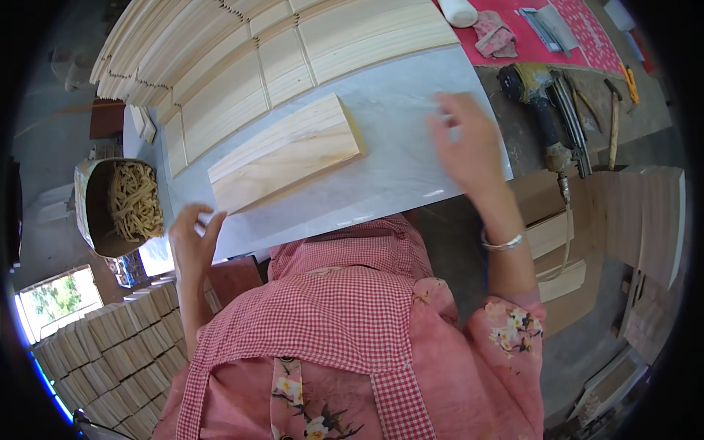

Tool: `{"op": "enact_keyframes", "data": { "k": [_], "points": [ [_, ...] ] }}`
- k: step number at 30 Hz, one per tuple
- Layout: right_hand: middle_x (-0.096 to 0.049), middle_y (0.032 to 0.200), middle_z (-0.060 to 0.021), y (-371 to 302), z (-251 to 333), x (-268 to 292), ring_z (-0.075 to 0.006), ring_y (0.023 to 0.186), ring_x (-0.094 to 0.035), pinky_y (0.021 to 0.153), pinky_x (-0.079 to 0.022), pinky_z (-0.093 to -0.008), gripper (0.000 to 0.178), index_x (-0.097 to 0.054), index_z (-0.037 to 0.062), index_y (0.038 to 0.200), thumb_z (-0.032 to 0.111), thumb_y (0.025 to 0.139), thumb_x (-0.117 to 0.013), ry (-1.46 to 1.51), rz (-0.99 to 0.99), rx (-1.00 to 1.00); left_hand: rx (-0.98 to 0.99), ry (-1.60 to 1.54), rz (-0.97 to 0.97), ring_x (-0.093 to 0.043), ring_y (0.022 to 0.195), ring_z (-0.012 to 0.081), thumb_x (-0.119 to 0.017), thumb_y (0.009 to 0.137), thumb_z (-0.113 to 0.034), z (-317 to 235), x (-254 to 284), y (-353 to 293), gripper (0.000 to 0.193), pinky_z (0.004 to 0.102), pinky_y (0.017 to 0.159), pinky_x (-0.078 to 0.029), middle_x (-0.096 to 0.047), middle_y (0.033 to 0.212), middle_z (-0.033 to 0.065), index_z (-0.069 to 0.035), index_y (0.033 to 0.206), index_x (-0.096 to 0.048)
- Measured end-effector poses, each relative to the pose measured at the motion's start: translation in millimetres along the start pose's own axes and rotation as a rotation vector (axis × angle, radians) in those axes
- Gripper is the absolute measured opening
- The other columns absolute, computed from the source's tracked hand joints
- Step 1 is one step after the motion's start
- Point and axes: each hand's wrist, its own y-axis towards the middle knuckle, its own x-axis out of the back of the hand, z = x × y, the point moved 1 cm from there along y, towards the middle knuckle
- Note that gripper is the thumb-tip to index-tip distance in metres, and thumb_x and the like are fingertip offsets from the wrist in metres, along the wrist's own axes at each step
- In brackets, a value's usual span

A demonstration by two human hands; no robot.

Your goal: Assembling wooden boxes by gluing slats together and securing them with a pneumatic staple gun.

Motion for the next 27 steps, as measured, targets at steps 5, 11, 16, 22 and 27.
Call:
{"op": "enact_keyframes", "data": {
  "k": [5,11,16,22,27],
  "points": [
    [-0.065,0.089,-0.0087,-0.6,10.2,-3.0,-0.02,0.072,-0.059,0.065,-0.048,-0.0299,0.017,-0.069,-0.0003,0.103,0.0,0.086,-0.065,0.031,0.058,0.041,-0.675,-0.156,-0.129,-0.049,0.129,0.0334,-0.087,0.072,-0.034,-82.6,-39.4,46.6,0.041,0.0468,0.109,-0.036,-0.055,0.14,0.0167,-0.008,0.088,-0.061],
    [-0.064,0.09,-0.0096,8.7,38.2,-85.8,-0.0207,0.071,-0.059,0.065,-0.05,-0.0301,0.017,-0.069,-0.0008,0.103,0.003,0.086,-0.068,0.277,0.091,0.018,-0.781,-0.179,-0.087,-0.049,0.128,0.0372,-0.091,0.063,-0.037,-112.3,-83.6,79.2,0.052,0.0478,0.111,-0.034,-0.05,0.144,0.02,-0.008,0.086,-0.054],
    [-0.062,0.088,-0.0095,17.9,44.9,-113.8,-0.0215,0.07,-0.059,0.065,-0.05,-0.0307,0.016,-0.069,0.0002,0.101,0.004,0.086,-0.069,0.304,0.026,-0.02,-0.75,-0.25,-0.043,-0.05,0.126,0.0367,-0.091,0.061,-0.034,-114.4,-94.1,81.3,0.053,0.048,0.11,-0.033,-0.051,0.142,0.0223,-0.008,0.085,-0.052],
    [-0.06,0.086,-0.0088,19.8,48.7,-123.3,-0.022,0.068,-0.058,0.064,-0.05,-0.0311,0.014,-0.069,0.0012,0.098,0.005,0.085,-0.071,0.251,-0.017,-0.024,-0.719,-0.325,-0.062,-0.051,0.124,0.0357,-0.091,0.06,-0.033,-111.9,-98.8,81.2,0.052,0.0492,0.11,-0.032,-0.053,0.14,0.0229,-0.008,0.083,-0.051],
    [-0.061,0.087,-0.0092,20.2,47.4,-127.2,-0.022,0.068,-0.058,0.063,-0.05,-0.0311,0.014,-0.068,0.001,0.098,0.005,0.085,-0.07,0.236,-0.027,0.014,-0.717,-0.338,-0.074,-0.05,0.125,0.0355,-0.091,0.06,-0.032,-109.5,-100.6,80.9,0.053,0.0496,0.11,-0.031,-0.053,0.141,0.023,-0.009,0.082,-0.049]
  ]
}}
